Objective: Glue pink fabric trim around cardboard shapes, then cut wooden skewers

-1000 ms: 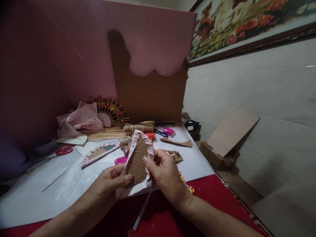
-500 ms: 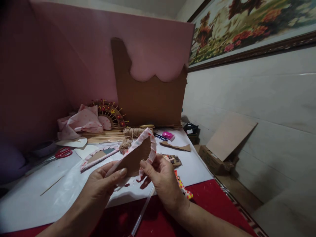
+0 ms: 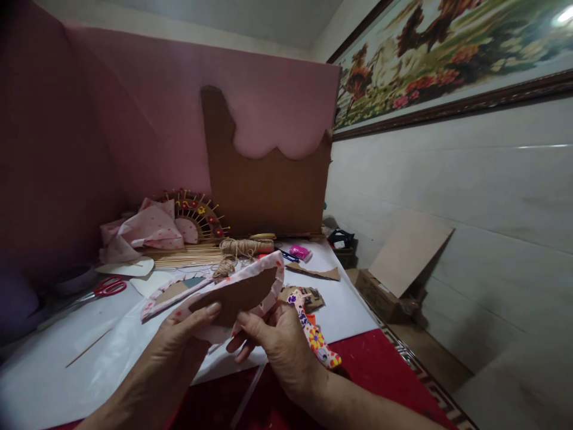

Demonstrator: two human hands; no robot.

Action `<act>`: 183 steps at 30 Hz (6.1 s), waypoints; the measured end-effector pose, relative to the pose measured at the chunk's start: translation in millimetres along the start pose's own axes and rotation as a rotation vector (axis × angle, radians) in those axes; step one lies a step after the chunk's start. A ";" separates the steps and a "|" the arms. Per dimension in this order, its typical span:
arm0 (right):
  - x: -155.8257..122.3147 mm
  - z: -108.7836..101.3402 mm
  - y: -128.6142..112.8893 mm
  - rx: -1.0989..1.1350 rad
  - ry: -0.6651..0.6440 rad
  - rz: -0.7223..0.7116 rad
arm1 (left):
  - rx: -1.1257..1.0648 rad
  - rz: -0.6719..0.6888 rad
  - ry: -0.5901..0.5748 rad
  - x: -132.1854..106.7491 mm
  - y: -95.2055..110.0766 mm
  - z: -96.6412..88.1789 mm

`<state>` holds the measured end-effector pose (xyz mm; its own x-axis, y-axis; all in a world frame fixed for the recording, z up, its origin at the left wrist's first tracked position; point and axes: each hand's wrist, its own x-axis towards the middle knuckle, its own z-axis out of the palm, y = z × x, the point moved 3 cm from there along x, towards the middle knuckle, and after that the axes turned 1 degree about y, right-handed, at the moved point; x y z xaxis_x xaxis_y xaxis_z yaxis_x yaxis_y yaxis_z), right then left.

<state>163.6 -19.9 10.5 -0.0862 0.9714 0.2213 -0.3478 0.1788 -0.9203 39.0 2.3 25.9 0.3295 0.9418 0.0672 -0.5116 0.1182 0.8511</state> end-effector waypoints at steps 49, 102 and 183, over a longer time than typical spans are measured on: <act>-21.8 -95.0 -25.4 -1.236 0.193 0.020 | 0.075 -0.035 0.289 13.3 -4.4 -31.5; -45.8 -41.8 -24.3 -0.214 0.056 0.328 | 0.105 -0.128 0.128 6.8 -8.1 -20.5; -42.8 -24.6 -36.0 -0.733 0.144 0.406 | 0.125 -0.192 0.036 -0.1 -10.6 -12.8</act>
<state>202.8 -64.0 26.2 0.0634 0.9836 -0.1686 0.3818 -0.1800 -0.9066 34.2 5.0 10.2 0.3819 0.9166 -0.1186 -0.3393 0.2584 0.9045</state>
